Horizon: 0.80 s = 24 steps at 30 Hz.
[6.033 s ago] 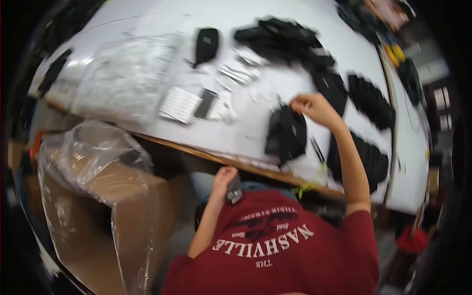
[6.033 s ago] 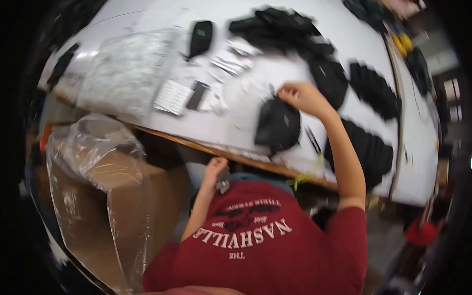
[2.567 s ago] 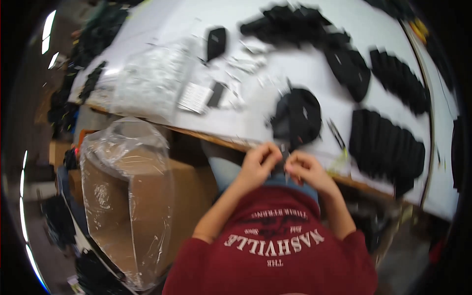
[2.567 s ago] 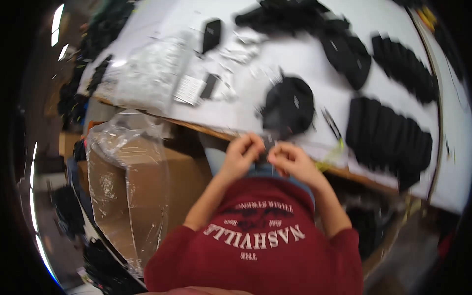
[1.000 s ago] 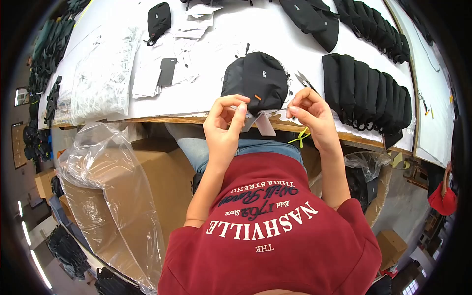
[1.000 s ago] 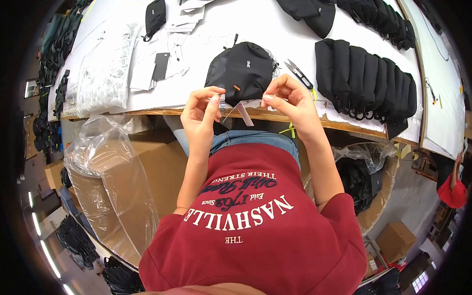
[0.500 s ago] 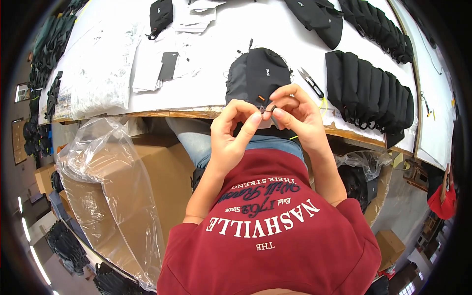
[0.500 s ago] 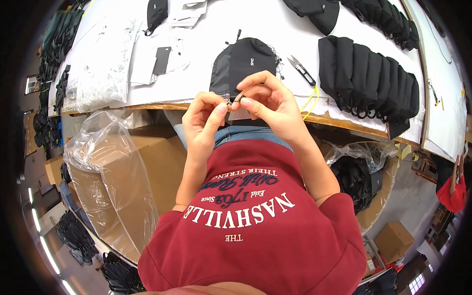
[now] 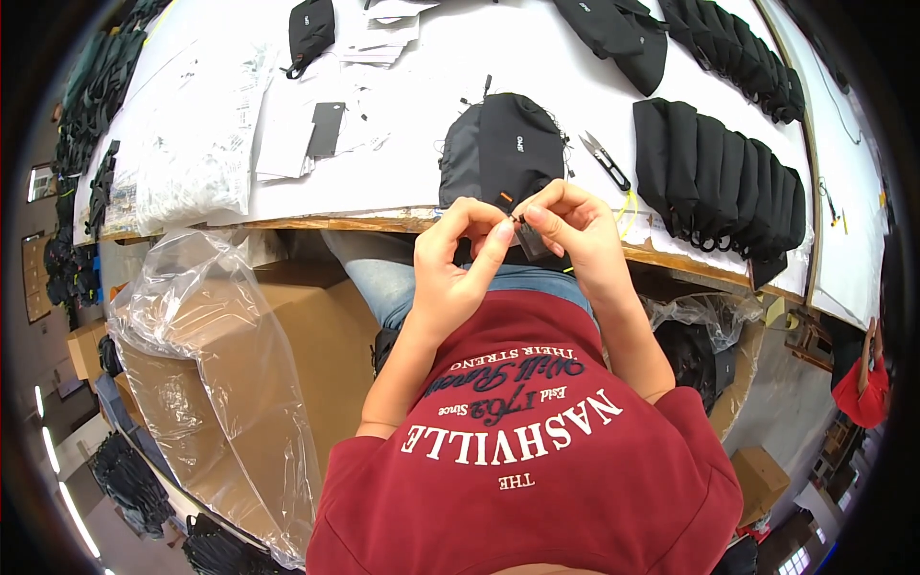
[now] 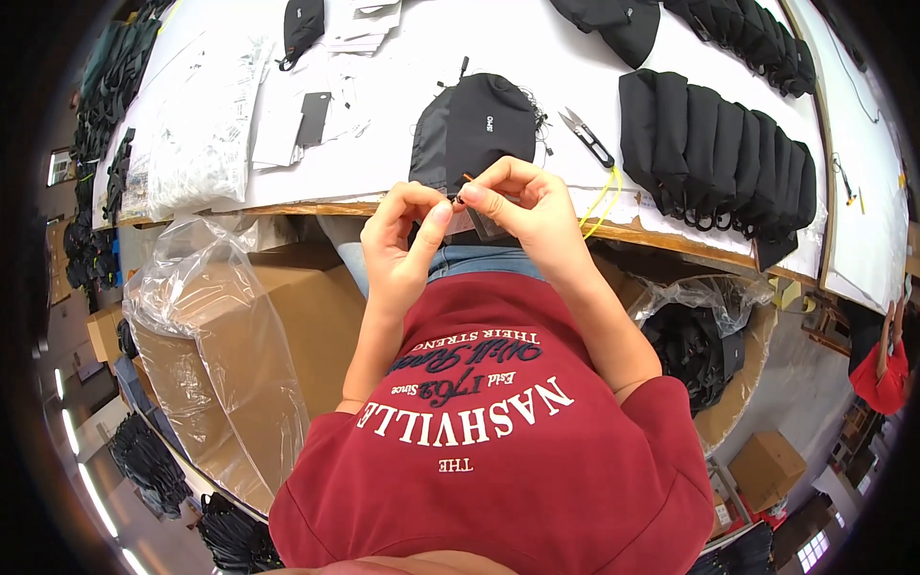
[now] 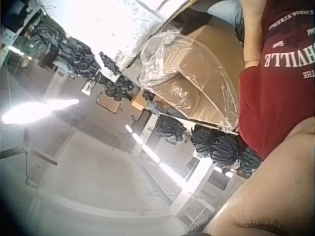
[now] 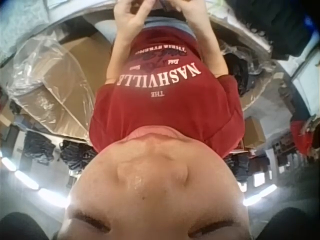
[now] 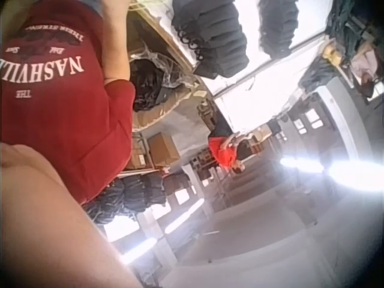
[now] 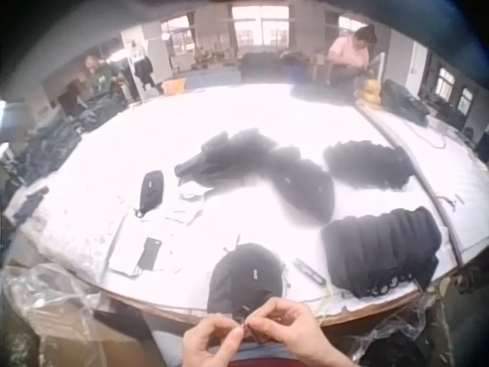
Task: Attaching brand tags and plastic fasteners to small black fabric pouches at an industrial work table.
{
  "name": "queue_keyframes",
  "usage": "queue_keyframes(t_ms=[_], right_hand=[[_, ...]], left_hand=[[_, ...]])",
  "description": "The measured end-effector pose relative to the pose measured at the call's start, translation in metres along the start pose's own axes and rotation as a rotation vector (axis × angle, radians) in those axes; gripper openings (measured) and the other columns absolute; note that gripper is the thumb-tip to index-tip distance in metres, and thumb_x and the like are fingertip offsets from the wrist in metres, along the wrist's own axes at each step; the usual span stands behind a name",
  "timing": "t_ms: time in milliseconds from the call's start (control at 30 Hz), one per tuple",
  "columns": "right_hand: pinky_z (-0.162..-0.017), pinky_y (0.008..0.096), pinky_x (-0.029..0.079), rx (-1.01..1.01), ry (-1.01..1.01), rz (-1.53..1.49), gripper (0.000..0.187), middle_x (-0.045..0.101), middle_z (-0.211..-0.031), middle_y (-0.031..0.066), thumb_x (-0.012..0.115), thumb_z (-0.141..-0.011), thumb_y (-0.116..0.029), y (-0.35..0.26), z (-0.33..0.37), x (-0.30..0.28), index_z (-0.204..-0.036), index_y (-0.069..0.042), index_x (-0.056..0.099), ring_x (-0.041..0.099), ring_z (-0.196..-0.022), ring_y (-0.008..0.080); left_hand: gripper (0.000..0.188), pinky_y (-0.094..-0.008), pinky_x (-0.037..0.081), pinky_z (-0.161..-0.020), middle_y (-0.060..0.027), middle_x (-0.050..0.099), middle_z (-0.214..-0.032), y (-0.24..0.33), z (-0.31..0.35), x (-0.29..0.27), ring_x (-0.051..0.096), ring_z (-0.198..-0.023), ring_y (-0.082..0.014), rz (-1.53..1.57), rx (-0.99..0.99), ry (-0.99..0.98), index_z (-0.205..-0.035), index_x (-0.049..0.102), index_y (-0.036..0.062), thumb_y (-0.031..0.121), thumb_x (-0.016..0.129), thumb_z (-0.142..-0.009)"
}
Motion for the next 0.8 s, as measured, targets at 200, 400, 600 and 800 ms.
queue_keyframes(t_ms=[200,400,600,800], right_hand=[[-0.058,0.0177,0.039,-0.027,-0.014,0.074,0.007,0.061,-0.079,0.0004,0.066,-0.083,-0.007,0.002,0.003,-0.001,-0.082,-0.004,0.06,0.05,-0.065,0.0035],[-0.056,0.0176,0.036,0.035,-0.099,0.195,0.013,0.057,-0.071,-0.004,0.071,-0.081,-0.012,-0.006,0.003,-0.007,-0.078,-0.004,0.062,0.046,-0.062,0.0005],[-0.056,0.0184,0.038,0.023,-0.272,0.189,0.015,0.057,-0.071,-0.0041,0.065,-0.086,-0.017,-0.004,-0.012,-0.007,-0.082,-0.004,0.059,0.048,-0.064,0.0014],[-0.072,0.0391,0.044,-0.437,0.101,1.469,0.038,0.054,-0.08,0.0107,0.071,-0.072,-0.028,0.032,-0.057,-0.014,-0.088,-0.004,0.047,0.054,-0.079,0.03]], left_hand=[[0.006,-0.0191,0.039,-0.063,-0.0019,0.057,-0.081,0.001,0.003,-0.006,0.049,-0.068,-0.0057,-0.088,-0.022,-0.121,-0.088,0.056,-0.0018,0.003,0.059,-0.086],[0.007,-0.0204,0.04,-0.057,-0.001,0.057,-0.071,-0.005,-0.001,-0.007,0.048,-0.061,-0.0065,-0.023,-0.06,-0.086,-0.083,0.059,0.0007,0.004,0.065,-0.082],[0.004,-0.0238,0.044,-0.059,-0.0044,0.061,-0.073,-0.008,0.012,-0.006,0.057,-0.066,-0.0114,-0.079,-0.033,-0.094,-0.083,0.062,0.0013,0.002,0.065,-0.08],[0.011,-0.0327,0.043,-0.055,-0.007,0.051,-0.065,0.002,0.018,0.018,0.052,-0.06,-0.0226,-0.416,0.344,-0.371,-0.079,0.061,0.0041,0.007,0.071,-0.074]])
Point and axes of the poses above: each hand's wrist, its own z-axis away from the middle knuckle, its own x-axis out of the palm, y = z × x, the point moved 1 cm from there along -z, towards the middle knuckle
